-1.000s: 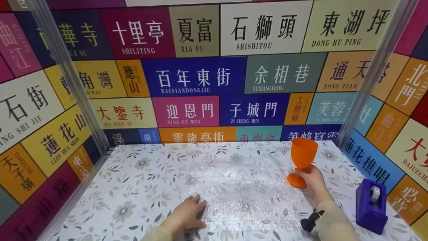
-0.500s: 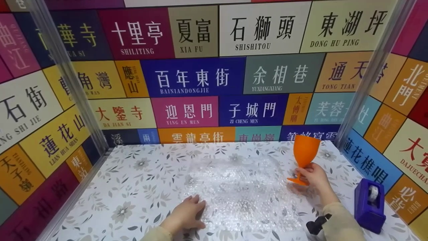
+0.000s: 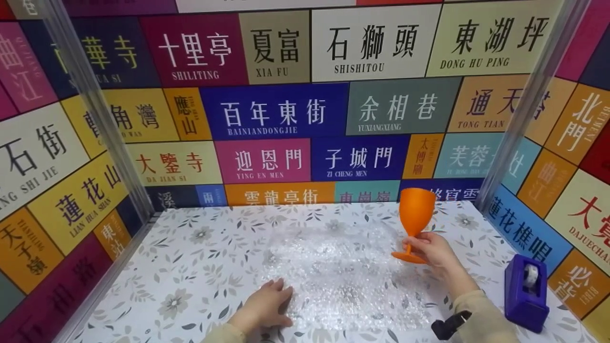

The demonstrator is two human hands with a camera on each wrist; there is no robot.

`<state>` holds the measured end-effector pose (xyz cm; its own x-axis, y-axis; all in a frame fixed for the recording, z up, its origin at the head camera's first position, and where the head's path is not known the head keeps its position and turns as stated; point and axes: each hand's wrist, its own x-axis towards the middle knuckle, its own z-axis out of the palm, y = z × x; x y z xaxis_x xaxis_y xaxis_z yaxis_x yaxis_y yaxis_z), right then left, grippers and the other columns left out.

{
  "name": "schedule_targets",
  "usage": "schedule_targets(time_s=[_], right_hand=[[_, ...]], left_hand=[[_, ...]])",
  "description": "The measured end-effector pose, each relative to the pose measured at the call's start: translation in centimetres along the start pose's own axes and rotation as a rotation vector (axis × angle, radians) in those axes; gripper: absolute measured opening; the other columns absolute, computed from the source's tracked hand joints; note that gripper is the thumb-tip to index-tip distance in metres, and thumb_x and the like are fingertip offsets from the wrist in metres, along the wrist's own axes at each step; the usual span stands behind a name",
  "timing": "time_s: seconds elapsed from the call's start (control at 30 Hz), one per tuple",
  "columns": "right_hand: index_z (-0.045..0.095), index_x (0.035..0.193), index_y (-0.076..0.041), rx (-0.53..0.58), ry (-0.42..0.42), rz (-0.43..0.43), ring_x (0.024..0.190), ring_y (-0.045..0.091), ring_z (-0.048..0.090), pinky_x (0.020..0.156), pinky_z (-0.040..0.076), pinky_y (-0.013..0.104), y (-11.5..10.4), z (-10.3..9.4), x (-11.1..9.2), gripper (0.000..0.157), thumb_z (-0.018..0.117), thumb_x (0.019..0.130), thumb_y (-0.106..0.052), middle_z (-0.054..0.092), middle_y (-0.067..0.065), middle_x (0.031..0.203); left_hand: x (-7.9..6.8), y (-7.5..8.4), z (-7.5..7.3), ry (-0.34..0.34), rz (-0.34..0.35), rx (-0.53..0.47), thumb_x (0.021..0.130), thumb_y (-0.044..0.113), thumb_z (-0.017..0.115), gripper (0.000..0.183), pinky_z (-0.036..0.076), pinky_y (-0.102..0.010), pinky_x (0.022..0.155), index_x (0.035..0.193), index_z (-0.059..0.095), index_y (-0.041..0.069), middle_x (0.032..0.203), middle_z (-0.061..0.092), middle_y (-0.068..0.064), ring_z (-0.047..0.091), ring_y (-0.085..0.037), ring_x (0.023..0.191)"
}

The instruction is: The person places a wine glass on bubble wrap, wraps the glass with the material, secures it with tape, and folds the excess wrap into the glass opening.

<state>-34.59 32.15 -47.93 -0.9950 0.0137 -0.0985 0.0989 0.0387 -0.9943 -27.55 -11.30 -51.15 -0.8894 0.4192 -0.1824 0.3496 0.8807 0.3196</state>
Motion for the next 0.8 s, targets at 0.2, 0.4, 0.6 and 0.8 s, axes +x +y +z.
schedule_targets(time_s=[0.2,0.4,0.6,0.8], right_hand=[[0.053,0.117,0.018,0.100,-0.111,-0.042,0.083,0.015,0.070,0.079,0.057,0.024,-0.4,3.0,-0.7,0.029,0.056,0.101,-0.006,0.072,0.008,0.092],[0.053,0.114,0.018,0.117,-0.200,-0.054,0.085,0.017,0.069,0.082,0.057,0.027,-0.4,5.8,-1.0,0.027,0.055,0.101,-0.006,0.071,0.009,0.092],[0.056,0.110,0.015,0.166,-0.289,-0.048,0.084,0.015,0.069,0.083,0.057,0.028,0.0,8.5,-1.0,0.022,0.053,0.102,-0.005,0.071,0.008,0.090],[0.055,0.108,0.014,0.211,-0.332,-0.020,0.083,0.015,0.070,0.084,0.057,0.029,0.3,11.3,-1.2,0.019,0.053,0.101,-0.004,0.071,0.007,0.089]], left_hand=[[0.0,-0.1,0.1,0.005,0.009,0.005,0.073,0.044,0.083,0.078,0.033,-0.057,0.110,0.139,0.058,0.012,0.147,0.046,-0.021,0.039,-0.044,0.136],[0.0,0.0,0.0,-0.002,-0.014,0.008,0.072,0.046,0.083,0.079,0.033,-0.056,0.111,0.140,0.058,0.014,0.147,0.046,-0.019,0.039,-0.043,0.137],[0.2,0.1,0.0,-0.020,-0.054,-0.016,0.071,0.047,0.083,0.080,0.031,-0.056,0.112,0.140,0.057,0.017,0.149,0.045,-0.017,0.037,-0.041,0.138],[0.3,0.0,0.0,-0.029,-0.061,-0.022,0.070,0.047,0.083,0.080,0.031,-0.056,0.112,0.140,0.058,0.018,0.149,0.045,-0.016,0.037,-0.040,0.139]])
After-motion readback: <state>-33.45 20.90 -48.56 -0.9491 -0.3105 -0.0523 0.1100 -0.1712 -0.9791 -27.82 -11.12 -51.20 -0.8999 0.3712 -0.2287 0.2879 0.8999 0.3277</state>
